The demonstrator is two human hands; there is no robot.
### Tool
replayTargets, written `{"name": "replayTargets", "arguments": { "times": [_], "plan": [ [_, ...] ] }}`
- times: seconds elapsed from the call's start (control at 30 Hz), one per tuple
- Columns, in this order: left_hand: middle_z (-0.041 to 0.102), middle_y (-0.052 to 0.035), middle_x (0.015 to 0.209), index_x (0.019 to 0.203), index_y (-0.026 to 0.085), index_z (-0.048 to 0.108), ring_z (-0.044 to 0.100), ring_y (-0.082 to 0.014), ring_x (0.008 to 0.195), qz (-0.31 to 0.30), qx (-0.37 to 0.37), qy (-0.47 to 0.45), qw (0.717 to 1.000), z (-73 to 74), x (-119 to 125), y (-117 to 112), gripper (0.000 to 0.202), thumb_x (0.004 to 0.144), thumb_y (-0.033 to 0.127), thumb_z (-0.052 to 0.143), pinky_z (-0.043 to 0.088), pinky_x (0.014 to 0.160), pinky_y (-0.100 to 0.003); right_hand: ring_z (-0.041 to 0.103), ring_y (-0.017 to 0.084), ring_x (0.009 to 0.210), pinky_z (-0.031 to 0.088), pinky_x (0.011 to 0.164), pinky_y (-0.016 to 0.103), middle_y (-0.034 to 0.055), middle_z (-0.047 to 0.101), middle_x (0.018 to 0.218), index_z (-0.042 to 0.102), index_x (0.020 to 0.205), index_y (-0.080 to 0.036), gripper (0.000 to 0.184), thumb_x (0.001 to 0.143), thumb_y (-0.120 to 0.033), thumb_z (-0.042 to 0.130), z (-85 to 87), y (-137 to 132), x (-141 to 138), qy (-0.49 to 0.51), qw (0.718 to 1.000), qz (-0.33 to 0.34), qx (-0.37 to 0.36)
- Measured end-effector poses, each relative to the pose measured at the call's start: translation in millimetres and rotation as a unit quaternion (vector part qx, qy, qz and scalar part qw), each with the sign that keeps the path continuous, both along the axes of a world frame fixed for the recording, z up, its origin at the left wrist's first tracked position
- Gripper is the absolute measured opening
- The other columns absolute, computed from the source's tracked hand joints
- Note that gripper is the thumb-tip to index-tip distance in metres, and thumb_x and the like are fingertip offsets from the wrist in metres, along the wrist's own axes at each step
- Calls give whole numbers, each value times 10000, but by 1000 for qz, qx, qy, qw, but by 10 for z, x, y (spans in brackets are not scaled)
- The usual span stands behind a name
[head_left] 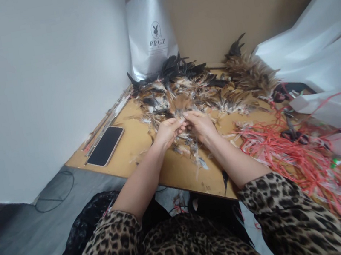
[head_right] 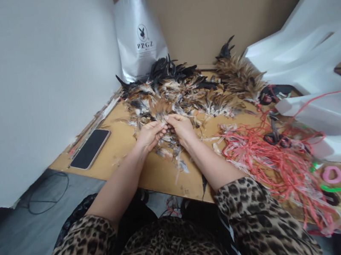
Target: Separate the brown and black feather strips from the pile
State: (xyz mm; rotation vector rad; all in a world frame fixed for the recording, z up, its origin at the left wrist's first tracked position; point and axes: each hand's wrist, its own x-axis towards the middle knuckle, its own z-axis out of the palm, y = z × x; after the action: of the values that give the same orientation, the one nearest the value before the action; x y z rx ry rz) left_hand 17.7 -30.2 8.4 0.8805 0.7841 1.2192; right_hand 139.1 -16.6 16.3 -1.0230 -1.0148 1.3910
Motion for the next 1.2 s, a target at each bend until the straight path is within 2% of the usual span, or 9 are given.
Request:
{"name": "replayTargets", "arguments": {
  "times": [0.1,0.2,0.27,0.37,0.5,0.73,0.87,0.97,1.2],
  "plan": [
    [611,-23,625,695,83,626,502,-22,500,20,-12,-7,1000,4,-2,8,198,597,227,721,361,463,-134,456,78,498,377,499,222,-27,584,608,629,757,-174,256,589,-362,674,45,-23,1,-23,995,-81,47],
    [609,-25,626,685,87,618,498,-25,504,35,-19,-10,999,13,-2,10,205,584,228,729,355,458,-135,498,99,580,415,579,240,-6,602,660,626,714,-167,184,631,-330,641,111,-73,14,-95,973,-137,157],
    [608,-24,624,666,90,612,498,-27,504,41,-14,-7,999,24,2,4,208,579,238,729,356,461,-137,527,119,650,431,641,258,11,614,694,634,700,-167,159,665,-321,612,132,-101,25,-157,954,-132,219],
    [597,-16,593,638,95,607,490,-29,492,47,3,17,999,36,11,-8,210,579,262,720,356,466,-143,546,137,700,436,691,279,25,626,721,656,713,-173,163,700,-314,575,114,-112,38,-233,933,-100,256],
    [575,-4,529,620,103,614,467,-32,446,45,31,60,997,14,11,2,195,593,274,701,335,448,-155,552,143,671,439,662,283,32,638,712,663,721,-168,184,687,-330,581,100,-97,44,-257,933,-93,232],
    [590,-17,524,620,106,635,467,-45,433,43,70,121,989,-15,3,11,186,621,286,682,339,451,-176,500,104,517,399,539,247,-7,593,560,623,629,-168,140,614,-306,647,240,-135,62,-173,973,-41,147],
    [597,-19,559,642,93,629,476,-32,461,19,22,64,998,6,1,2,184,609,259,701,347,463,-156,420,66,451,334,471,218,-36,544,502,615,618,-165,172,576,-320,678,207,-101,76,-78,994,-11,79],
    [609,-19,601,655,87,620,484,-19,488,12,-8,-1,1000,-1,-7,19,161,607,214,706,351,471,-137,380,52,424,283,436,206,-43,523,478,629,653,-156,200,555,-320,688,146,-57,83,-35,999,9,32],
    [602,-14,604,650,78,601,485,-2,483,21,-48,-61,997,33,-2,17,90,637,128,675,355,462,-107,391,49,431,275,438,198,-40,527,487,621,652,-151,194,559,-310,684,126,-45,68,-30,998,15,50]
  ]
}}
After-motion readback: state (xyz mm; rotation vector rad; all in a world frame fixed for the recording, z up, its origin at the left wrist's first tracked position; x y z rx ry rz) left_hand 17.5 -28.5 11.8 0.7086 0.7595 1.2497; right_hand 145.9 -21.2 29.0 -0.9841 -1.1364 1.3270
